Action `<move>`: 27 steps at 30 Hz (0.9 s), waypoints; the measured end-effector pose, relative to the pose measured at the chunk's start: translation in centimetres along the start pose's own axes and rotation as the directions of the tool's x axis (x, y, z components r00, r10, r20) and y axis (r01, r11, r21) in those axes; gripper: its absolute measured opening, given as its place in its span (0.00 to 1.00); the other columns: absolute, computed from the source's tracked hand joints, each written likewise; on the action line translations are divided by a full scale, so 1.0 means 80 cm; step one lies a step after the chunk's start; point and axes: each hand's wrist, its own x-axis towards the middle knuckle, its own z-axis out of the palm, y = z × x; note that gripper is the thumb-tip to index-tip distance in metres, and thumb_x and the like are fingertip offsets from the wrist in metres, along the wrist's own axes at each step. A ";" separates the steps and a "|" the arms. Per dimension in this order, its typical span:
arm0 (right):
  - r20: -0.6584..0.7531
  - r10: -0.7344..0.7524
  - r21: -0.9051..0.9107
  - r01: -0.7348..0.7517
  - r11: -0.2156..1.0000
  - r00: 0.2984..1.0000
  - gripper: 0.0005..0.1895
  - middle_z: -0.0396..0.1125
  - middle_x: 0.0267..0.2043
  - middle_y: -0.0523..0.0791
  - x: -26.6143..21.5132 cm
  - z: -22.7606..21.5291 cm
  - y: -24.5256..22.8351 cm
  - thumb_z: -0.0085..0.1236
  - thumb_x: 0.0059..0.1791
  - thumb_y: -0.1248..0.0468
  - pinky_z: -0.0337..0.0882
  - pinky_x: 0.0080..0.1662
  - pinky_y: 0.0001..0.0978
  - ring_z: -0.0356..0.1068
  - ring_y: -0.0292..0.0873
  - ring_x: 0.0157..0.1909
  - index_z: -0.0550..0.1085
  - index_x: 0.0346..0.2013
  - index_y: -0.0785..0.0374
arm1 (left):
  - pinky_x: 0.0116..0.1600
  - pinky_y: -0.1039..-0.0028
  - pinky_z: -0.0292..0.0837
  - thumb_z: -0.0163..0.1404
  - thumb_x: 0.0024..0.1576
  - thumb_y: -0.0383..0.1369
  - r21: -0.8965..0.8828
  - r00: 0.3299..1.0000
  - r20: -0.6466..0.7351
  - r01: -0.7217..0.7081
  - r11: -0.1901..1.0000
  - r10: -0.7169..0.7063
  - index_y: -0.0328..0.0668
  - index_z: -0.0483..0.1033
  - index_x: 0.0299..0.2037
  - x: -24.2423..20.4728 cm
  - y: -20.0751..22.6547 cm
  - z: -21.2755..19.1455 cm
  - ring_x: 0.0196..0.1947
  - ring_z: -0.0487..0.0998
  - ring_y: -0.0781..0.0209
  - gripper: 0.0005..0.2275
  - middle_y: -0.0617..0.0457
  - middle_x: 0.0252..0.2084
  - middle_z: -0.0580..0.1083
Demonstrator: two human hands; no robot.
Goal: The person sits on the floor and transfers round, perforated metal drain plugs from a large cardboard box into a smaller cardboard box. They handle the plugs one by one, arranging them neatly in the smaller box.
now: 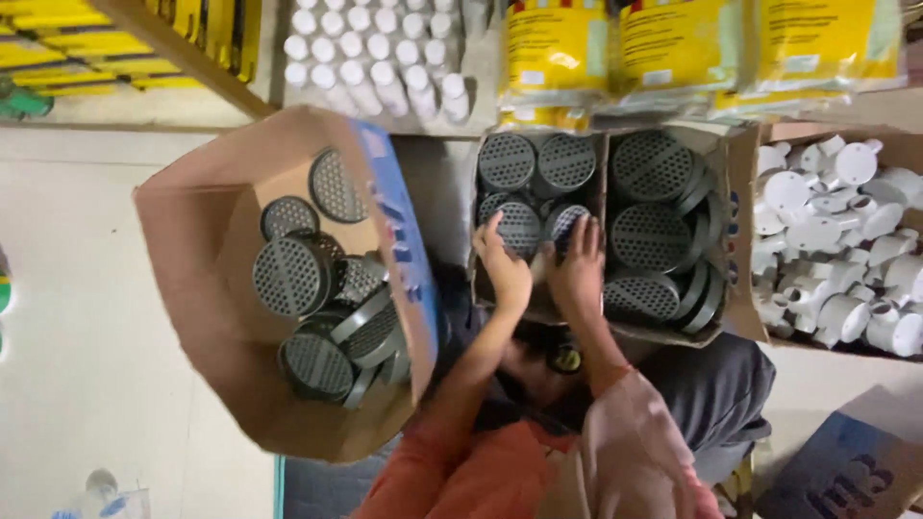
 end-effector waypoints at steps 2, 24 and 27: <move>-0.125 -0.201 -0.186 0.176 0.967 0.972 0.35 0.59 0.68 0.63 -0.010 0.018 -0.007 0.60 0.52 0.54 0.68 0.58 0.58 0.69 0.67 0.57 0.65 0.69 0.69 | 0.70 0.54 0.55 0.42 0.53 0.09 0.199 1.000 -0.004 0.010 0.980 -0.010 0.46 0.62 0.66 0.008 -0.025 0.013 0.64 0.61 0.37 0.31 0.39 0.60 0.58; 0.121 -0.114 0.289 0.075 0.954 0.986 0.35 0.41 0.76 0.66 0.014 -0.031 -0.046 0.51 0.57 0.63 0.53 0.68 0.64 0.46 0.71 0.74 0.50 0.76 0.71 | 0.65 0.48 0.63 0.46 0.62 0.41 0.196 0.689 0.710 -0.391 0.899 0.145 0.21 0.50 0.71 -0.051 0.133 -0.136 0.60 0.70 0.27 0.33 0.21 0.61 0.66; 0.048 -0.174 0.388 0.142 0.911 0.984 0.23 0.68 0.61 0.55 0.029 -0.143 -0.161 0.52 0.57 0.65 0.68 0.60 0.50 0.69 0.58 0.61 0.67 0.68 0.60 | 0.56 0.57 0.75 0.51 0.62 0.39 -0.142 0.451 0.764 -0.580 0.802 0.461 0.30 0.64 0.65 -0.070 0.189 -0.251 0.52 0.78 0.35 0.25 0.34 0.53 0.74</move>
